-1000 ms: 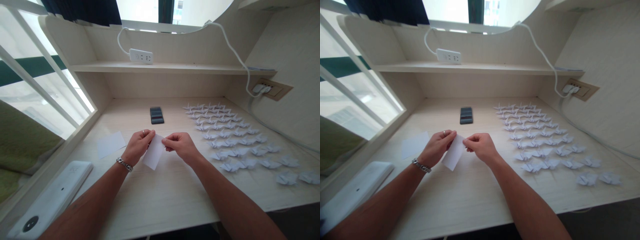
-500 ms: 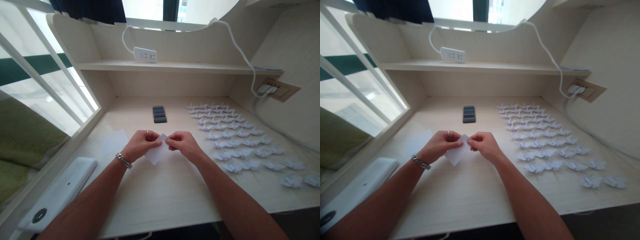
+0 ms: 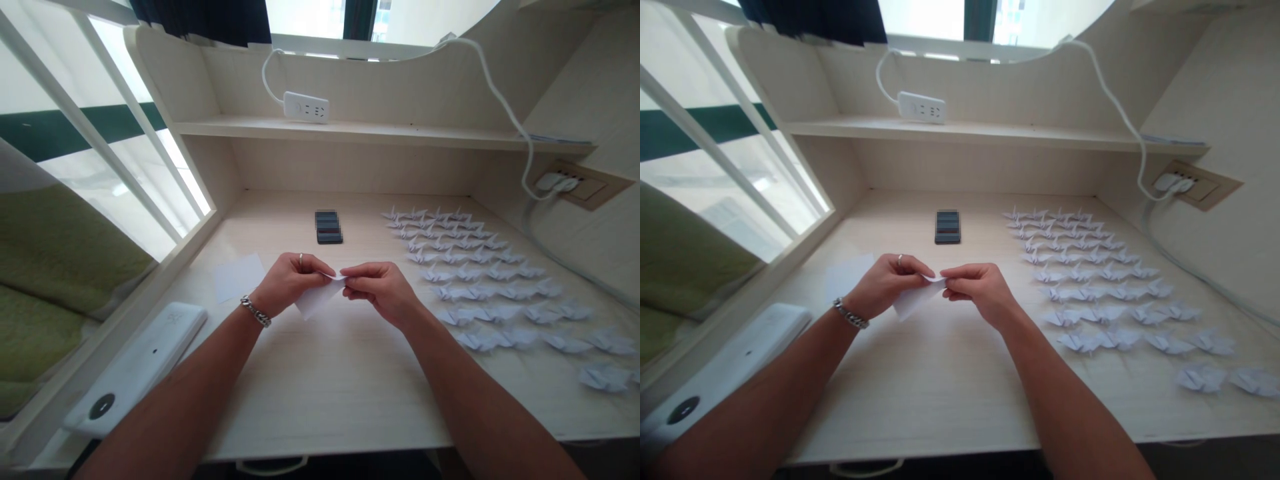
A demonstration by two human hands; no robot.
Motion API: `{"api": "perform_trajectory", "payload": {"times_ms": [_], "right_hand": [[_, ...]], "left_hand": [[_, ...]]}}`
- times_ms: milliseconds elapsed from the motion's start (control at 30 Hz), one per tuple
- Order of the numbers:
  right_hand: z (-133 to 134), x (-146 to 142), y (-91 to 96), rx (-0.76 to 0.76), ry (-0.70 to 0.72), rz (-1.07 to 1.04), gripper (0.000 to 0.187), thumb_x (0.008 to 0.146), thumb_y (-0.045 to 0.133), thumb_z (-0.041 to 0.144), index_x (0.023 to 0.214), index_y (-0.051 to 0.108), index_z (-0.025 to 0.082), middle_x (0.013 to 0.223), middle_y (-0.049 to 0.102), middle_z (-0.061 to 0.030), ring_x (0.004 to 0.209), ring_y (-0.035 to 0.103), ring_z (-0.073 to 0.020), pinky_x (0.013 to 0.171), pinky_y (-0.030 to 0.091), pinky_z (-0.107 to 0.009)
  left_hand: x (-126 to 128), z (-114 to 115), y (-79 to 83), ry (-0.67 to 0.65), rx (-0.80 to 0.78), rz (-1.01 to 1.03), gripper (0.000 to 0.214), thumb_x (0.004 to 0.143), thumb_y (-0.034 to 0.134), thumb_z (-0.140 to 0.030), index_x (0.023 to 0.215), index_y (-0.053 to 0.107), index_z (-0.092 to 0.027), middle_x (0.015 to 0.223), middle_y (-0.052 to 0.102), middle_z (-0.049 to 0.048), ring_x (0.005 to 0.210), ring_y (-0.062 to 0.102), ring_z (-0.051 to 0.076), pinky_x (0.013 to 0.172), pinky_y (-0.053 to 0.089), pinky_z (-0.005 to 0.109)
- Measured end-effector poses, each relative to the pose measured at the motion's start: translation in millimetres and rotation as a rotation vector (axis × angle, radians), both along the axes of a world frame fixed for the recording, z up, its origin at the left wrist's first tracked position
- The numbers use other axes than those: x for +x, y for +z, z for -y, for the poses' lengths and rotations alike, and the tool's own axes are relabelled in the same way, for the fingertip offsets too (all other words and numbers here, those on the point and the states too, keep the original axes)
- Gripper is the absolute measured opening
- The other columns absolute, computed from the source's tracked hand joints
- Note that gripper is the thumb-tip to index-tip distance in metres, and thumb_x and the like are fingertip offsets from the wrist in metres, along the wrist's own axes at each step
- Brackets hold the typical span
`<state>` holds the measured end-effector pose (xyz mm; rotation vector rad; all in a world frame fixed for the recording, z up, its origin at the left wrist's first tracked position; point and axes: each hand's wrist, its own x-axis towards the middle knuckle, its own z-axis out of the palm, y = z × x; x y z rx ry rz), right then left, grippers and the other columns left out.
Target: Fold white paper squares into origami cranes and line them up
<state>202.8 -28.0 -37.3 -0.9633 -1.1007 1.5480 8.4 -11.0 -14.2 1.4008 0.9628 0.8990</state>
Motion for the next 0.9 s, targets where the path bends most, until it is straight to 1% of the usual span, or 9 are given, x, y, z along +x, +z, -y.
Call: {"api": "perform_trajectory", "payload": {"times_ms": [167, 267, 367, 433, 500, 633, 767, 900], "right_hand": [[1.8, 3.6, 6.2, -0.043, 0.047, -0.066, 0.026, 0.056, 0.081, 0.021, 0.082, 0.078, 0.016, 0.062, 0.071, -0.0048, 0.060, 0.067, -0.0153, 0.067, 0.057, -0.031], [1.9, 5.6, 7.3, -0.042, 0.093, -0.067, 0.025, 0.062, 0.077, 0.025, 0.084, 0.077, 0.014, 0.066, 0.072, -0.0072, 0.062, 0.068, -0.0165, 0.066, 0.056, -0.030], [1.4, 3.8, 4.3, -0.021, 0.087, 0.006, 0.026, 0.068, 0.075, 0.034, 0.084, 0.077, 0.014, 0.068, 0.071, -0.0072, 0.061, 0.066, -0.0149, 0.060, 0.054, -0.027], [1.0, 1.1, 0.8, -0.010, 0.081, 0.092, 0.030, 0.067, 0.077, 0.038, 0.084, 0.077, 0.014, 0.067, 0.070, -0.0059, 0.059, 0.063, -0.0130, 0.059, 0.052, -0.026], [0.7, -1.2, -2.4, -0.004, 0.070, 0.147, 0.031, 0.063, 0.080, 0.038, 0.083, 0.077, 0.014, 0.066, 0.070, -0.0052, 0.058, 0.062, -0.0123, 0.060, 0.052, -0.027], [0.4, -2.2, -4.1, -0.005, 0.019, 0.157, 0.032, 0.059, 0.083, 0.035, 0.083, 0.078, 0.014, 0.064, 0.070, -0.0051, 0.058, 0.062, -0.0129, 0.060, 0.052, -0.028], [0.9, -2.5, -1.5, -0.008, -0.030, 0.153, 0.033, 0.059, 0.083, 0.034, 0.084, 0.078, 0.014, 0.065, 0.070, -0.0055, 0.058, 0.062, -0.0127, 0.060, 0.053, -0.028], [1.8, -5.8, -0.5, 0.008, -0.097, 0.164, 0.031, 0.061, 0.082, 0.033, 0.085, 0.077, 0.014, 0.068, 0.072, -0.0064, 0.058, 0.062, -0.0127, 0.061, 0.054, -0.028]], "left_hand": [[-2.0, -0.9, -0.5, -0.031, -0.001, 0.052, 0.012, 0.063, 0.078, -0.026, 0.068, 0.074, -0.016, 0.066, 0.069, 0.0029, 0.057, 0.059, 0.012, 0.051, 0.043, 0.023], [-1.1, -0.1, 0.4, -0.036, 0.023, 0.011, 0.012, 0.064, 0.077, -0.026, 0.068, 0.074, -0.015, 0.066, 0.069, 0.0029, 0.057, 0.058, 0.012, 0.052, 0.043, 0.022], [0.7, 0.6, 0.3, -0.066, 0.050, -0.072, 0.015, 0.066, 0.075, -0.029, 0.069, 0.075, -0.014, 0.065, 0.069, 0.0037, 0.057, 0.058, 0.012, 0.051, 0.043, 0.023], [1.6, 0.5, -0.9, -0.081, 0.064, -0.114, 0.017, 0.067, 0.074, -0.030, 0.071, 0.075, -0.014, 0.066, 0.069, 0.0047, 0.058, 0.059, 0.013, 0.052, 0.044, 0.023], [1.8, -0.2, -2.4, -0.069, 0.069, -0.122, 0.018, 0.066, 0.075, -0.030, 0.073, 0.074, -0.013, 0.069, 0.071, 0.0058, 0.061, 0.061, 0.015, 0.054, 0.046, 0.024], [-0.7, -2.1, -3.0, -0.056, 0.045, -0.077, 0.020, 0.063, 0.077, -0.026, 0.078, 0.072, -0.014, 0.076, 0.072, 0.0073, 0.069, 0.065, 0.017, 0.059, 0.049, 0.026], [-6.0, -4.8, -2.1, -0.076, -0.036, 0.009, 0.022, 0.066, 0.073, -0.025, 0.086, 0.073, -0.014, 0.077, 0.071, 0.0062, 0.065, 0.062, 0.014, 0.055, 0.046, 0.023], [-9.4, -8.5, -3.3, -0.036, -0.137, 0.141, 0.030, 0.069, 0.072, -0.025, 0.097, 0.072, -0.014, 0.083, 0.072, 0.0087, 0.065, 0.062, 0.014, 0.057, 0.046, 0.025]]}}
